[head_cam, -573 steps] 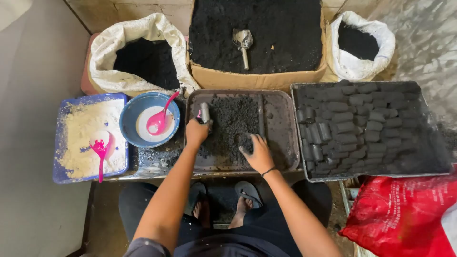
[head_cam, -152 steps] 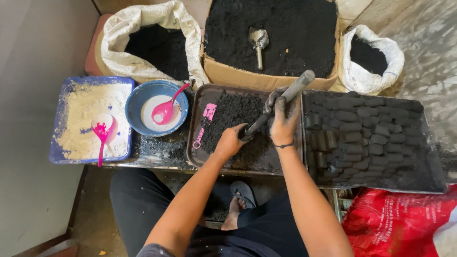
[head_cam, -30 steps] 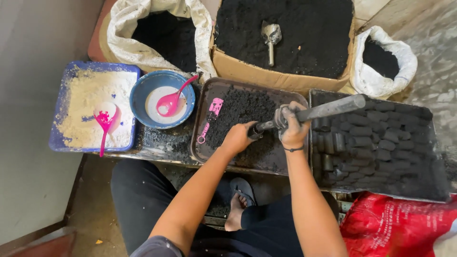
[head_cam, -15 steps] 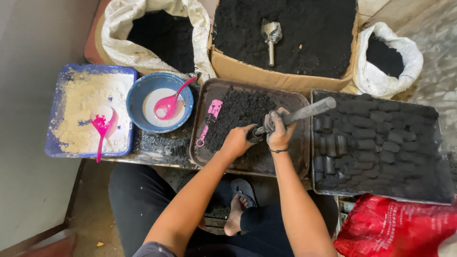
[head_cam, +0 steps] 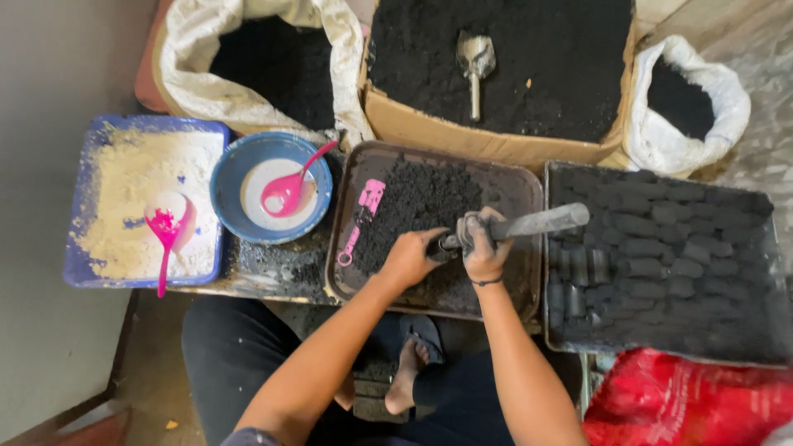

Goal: The person scoops a black granular material into a cylindrical mold, compacts it using a metal rod, and then ejects the formed briquette onto a tray. This process is repeated multiple times to create rows of charcoal briquettes.

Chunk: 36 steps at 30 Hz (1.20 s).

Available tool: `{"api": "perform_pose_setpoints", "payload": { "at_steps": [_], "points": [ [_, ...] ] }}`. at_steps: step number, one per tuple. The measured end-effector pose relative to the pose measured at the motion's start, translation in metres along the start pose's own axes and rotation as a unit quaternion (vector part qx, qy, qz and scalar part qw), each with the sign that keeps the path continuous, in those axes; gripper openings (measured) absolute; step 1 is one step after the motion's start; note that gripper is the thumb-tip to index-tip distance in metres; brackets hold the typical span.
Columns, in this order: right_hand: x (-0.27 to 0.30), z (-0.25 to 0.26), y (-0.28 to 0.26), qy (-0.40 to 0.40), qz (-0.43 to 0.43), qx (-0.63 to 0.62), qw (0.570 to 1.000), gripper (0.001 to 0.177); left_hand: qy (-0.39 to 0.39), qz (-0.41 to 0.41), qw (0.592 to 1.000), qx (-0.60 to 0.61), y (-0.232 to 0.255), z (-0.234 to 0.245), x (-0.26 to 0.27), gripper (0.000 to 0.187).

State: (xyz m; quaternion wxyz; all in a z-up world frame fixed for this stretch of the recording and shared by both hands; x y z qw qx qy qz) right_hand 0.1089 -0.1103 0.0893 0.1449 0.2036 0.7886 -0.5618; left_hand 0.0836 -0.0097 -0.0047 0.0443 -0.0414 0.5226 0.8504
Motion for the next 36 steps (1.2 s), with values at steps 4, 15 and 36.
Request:
{"api": "perform_pose_setpoints", "payload": {
  "at_steps": [4, 15, 36],
  "points": [
    [0.001, -0.006, 0.002, -0.007, -0.012, 0.006, 1.0, 0.031, -0.01, 0.022, 1.0, -0.009, -0.006, -0.002, -0.005, 0.047],
    [-0.002, -0.005, -0.003, 0.002, -0.029, -0.051, 0.998, 0.031, -0.043, 0.022, 0.999, -0.014, 0.019, 0.01, 0.003, 0.05],
    [-0.008, 0.009, -0.015, -0.017, -0.008, 0.049, 0.999, 0.034, 0.074, -0.202, 0.953, -0.213, 0.021, -0.008, 0.026, 0.041]
  ]
}}
Point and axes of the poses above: each hand's wrist, its own x-axis away from the middle knuckle, its own z-axis out of the back of the hand, y = z × x, the point moved 8 cm from there along -x, towards the middle knuckle, and after that the axes turned 9 degrees about y, right-handed, at the moved point
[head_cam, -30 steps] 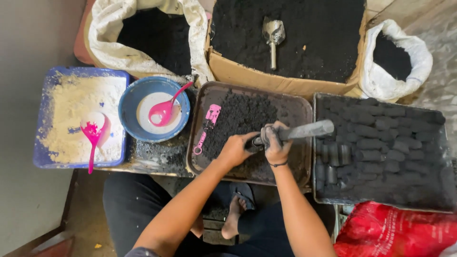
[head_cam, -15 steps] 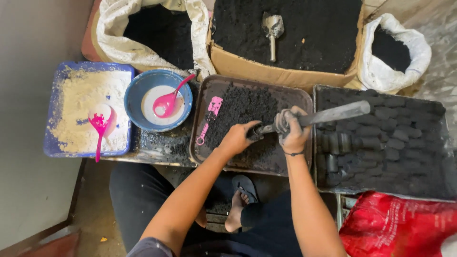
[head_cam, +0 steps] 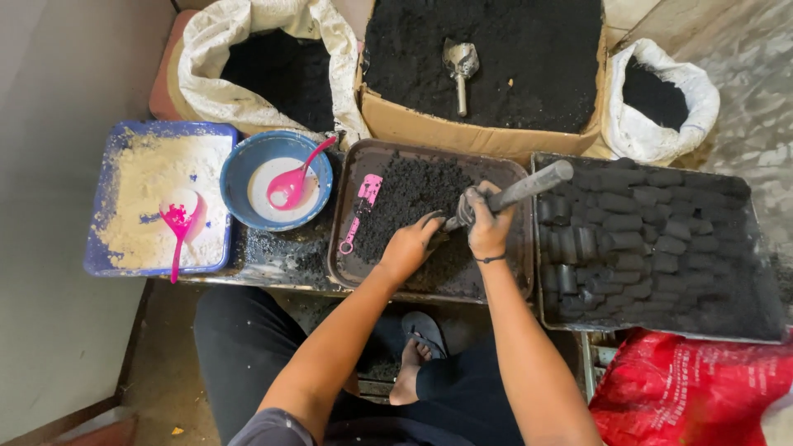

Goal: The person scoops a black granular material into a cylindrical mold, compacts it using a metal rod, and then ejects the formed briquette onto a tray. This process is repeated multiple times to create rows of charcoal briquettes.

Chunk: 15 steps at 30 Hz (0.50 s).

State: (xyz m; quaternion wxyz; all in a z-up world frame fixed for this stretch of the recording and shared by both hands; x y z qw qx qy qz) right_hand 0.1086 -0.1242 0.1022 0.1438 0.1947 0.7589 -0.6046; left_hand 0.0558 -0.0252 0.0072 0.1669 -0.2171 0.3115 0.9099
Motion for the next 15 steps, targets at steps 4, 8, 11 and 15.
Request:
{"api": "perform_pose_setpoints", "payload": {
  "at_steps": [4, 8, 11, 15],
  "points": [
    [-0.002, -0.013, -0.029, 0.014, 0.014, 0.01, 1.0, 0.034, -0.002, 0.016, 1.0, -0.011, 0.005, 0.007, -0.004, 0.047],
    [-0.01, 0.004, -0.025, 0.018, 0.027, -0.004, 0.999, 0.034, 0.01, 0.078, 0.996, 0.05, 0.014, 0.034, -0.013, 0.05],
    [-0.017, 0.005, -0.03, 0.011, 0.045, 0.003, 0.999, 0.036, -0.005, 0.092, 0.993, 0.067, 0.005, 0.026, -0.019, 0.052],
    [-0.008, -0.015, -0.045, 0.018, 0.033, -0.016, 0.999, 0.033, -0.021, 0.13, 0.99, 0.048, -0.009, 0.011, -0.011, 0.047]
  ]
}}
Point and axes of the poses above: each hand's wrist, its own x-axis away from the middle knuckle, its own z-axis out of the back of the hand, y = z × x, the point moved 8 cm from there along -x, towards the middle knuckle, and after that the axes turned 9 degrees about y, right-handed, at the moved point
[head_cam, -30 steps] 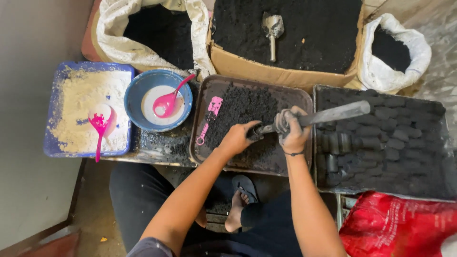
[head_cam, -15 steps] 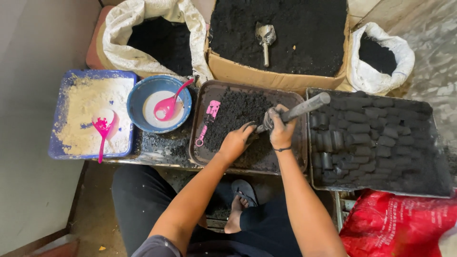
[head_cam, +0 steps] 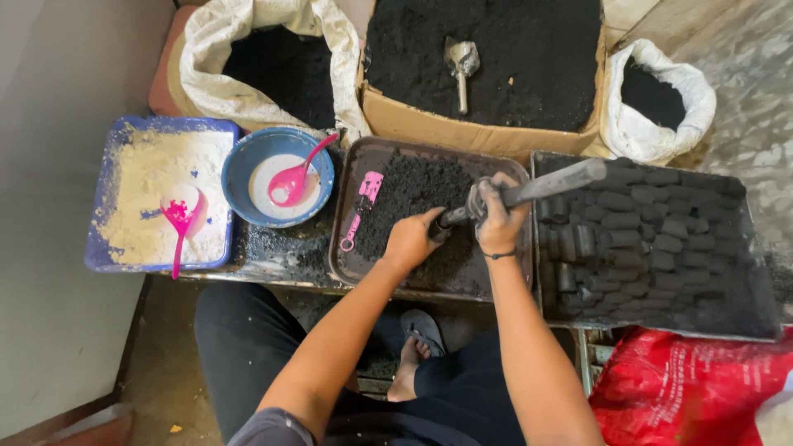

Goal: The person scoops a black granular material into a cylindrical mold, compacts it using a metal rod, and then ejects the formed briquette onto a tray. This process is repeated multiple times to create rows of charcoal briquettes.

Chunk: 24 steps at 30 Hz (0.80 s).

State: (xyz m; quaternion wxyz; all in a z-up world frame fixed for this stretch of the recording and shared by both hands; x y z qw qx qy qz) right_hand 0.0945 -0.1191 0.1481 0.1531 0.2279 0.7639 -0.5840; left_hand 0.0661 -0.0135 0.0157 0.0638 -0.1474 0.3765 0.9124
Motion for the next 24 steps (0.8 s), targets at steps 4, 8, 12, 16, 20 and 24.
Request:
{"api": "perform_pose_setpoints", "payload": {
  "at_steps": [4, 8, 12, 16, 20, 24],
  "points": [
    [0.011, -0.01, 0.004, 0.008, -0.015, -0.017, 1.0, 0.03, -0.003, 0.027, 0.999, 0.021, -0.001, -0.001, 0.001, 0.042],
    [0.017, -0.011, 0.033, 0.015, -0.049, -0.001, 0.999, 0.032, 0.0, 0.074, 0.995, 0.06, -0.011, -0.011, 0.0, 0.042],
    [0.018, -0.012, 0.05, 0.033, -0.09, 0.025, 0.995, 0.034, 0.004, 0.115, 0.987, 0.114, -0.006, -0.003, -0.001, 0.04],
    [0.017, -0.011, 0.054, 0.045, -0.077, 0.05, 0.995, 0.038, -0.002, 0.119, 0.984, 0.135, -0.01, -0.007, -0.005, 0.037],
    [0.016, -0.003, 0.054, 0.056, -0.078, 0.048, 0.994, 0.04, -0.018, 0.125, 0.98, 0.153, -0.009, -0.011, -0.005, 0.033],
    [0.01, 0.008, 0.052, 0.082, -0.069, -0.002, 0.994, 0.038, -0.032, 0.089, 0.981, 0.172, 0.001, -0.001, -0.011, 0.039]
  ]
}}
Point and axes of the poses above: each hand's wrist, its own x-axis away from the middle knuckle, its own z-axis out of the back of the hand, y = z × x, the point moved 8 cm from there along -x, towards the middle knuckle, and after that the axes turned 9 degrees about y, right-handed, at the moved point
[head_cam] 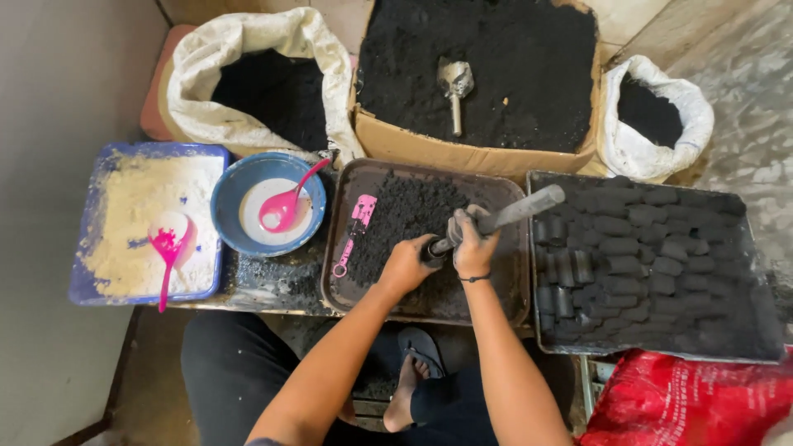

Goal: The person scoops a black granular material into a cylindrical mold, compacts it using a metal rod, and then ejects the formed briquette onto a tray. This process is repeated multiple times to create rows of charcoal briquettes.

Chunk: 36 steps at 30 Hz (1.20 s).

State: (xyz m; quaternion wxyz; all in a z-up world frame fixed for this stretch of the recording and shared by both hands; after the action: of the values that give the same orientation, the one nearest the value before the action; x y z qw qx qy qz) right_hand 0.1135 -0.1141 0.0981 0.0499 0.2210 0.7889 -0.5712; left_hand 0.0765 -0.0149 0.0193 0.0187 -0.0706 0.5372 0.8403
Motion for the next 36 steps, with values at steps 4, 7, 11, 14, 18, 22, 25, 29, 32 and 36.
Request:
{"api": "perform_pose_setpoints", "payload": {
  "at_steps": [4, 7, 11, 14, 18, 22, 25, 29, 32, 36],
  "points": [
    [-0.002, 0.008, 0.0, 0.002, 0.001, -0.003, 1.0, 0.036, -0.009, 0.002, 1.0, 0.01, -0.002, -0.001, 0.0, 0.04],
    [0.0, 0.013, 0.007, 0.005, -0.018, -0.046, 0.999, 0.035, -0.014, 0.001, 0.999, 0.034, 0.007, 0.004, 0.001, 0.039],
    [0.003, 0.008, 0.005, -0.019, -0.002, -0.042, 0.999, 0.035, -0.024, -0.031, 0.999, 0.012, 0.001, 0.0, 0.003, 0.04],
    [0.003, 0.005, 0.006, -0.033, 0.001, -0.035, 0.999, 0.037, -0.023, -0.044, 0.999, -0.006, -0.005, -0.001, 0.004, 0.04],
    [0.003, 0.008, 0.009, -0.044, 0.02, -0.012, 0.999, 0.038, -0.027, -0.045, 0.999, 0.011, -0.004, -0.001, 0.005, 0.038],
    [0.002, 0.003, 0.003, -0.044, 0.025, -0.003, 0.999, 0.038, -0.035, -0.043, 0.998, -0.014, -0.009, -0.015, 0.005, 0.04],
    [0.008, 0.01, 0.002, 0.011, 0.006, -0.034, 0.999, 0.033, -0.017, -0.002, 1.0, -0.001, -0.007, -0.013, 0.012, 0.041],
    [0.007, 0.01, -0.006, 0.014, 0.015, -0.012, 1.0, 0.036, -0.015, -0.001, 1.0, -0.004, -0.003, -0.014, 0.014, 0.041],
    [0.004, -0.008, -0.04, 0.006, 0.026, -0.017, 1.0, 0.037, 0.003, -0.005, 1.0, -0.013, -0.003, -0.01, 0.014, 0.04],
    [0.001, -0.014, -0.059, -0.005, 0.026, -0.012, 1.0, 0.037, -0.004, -0.002, 1.0, 0.007, 0.007, 0.0, 0.014, 0.043]
  ]
}}
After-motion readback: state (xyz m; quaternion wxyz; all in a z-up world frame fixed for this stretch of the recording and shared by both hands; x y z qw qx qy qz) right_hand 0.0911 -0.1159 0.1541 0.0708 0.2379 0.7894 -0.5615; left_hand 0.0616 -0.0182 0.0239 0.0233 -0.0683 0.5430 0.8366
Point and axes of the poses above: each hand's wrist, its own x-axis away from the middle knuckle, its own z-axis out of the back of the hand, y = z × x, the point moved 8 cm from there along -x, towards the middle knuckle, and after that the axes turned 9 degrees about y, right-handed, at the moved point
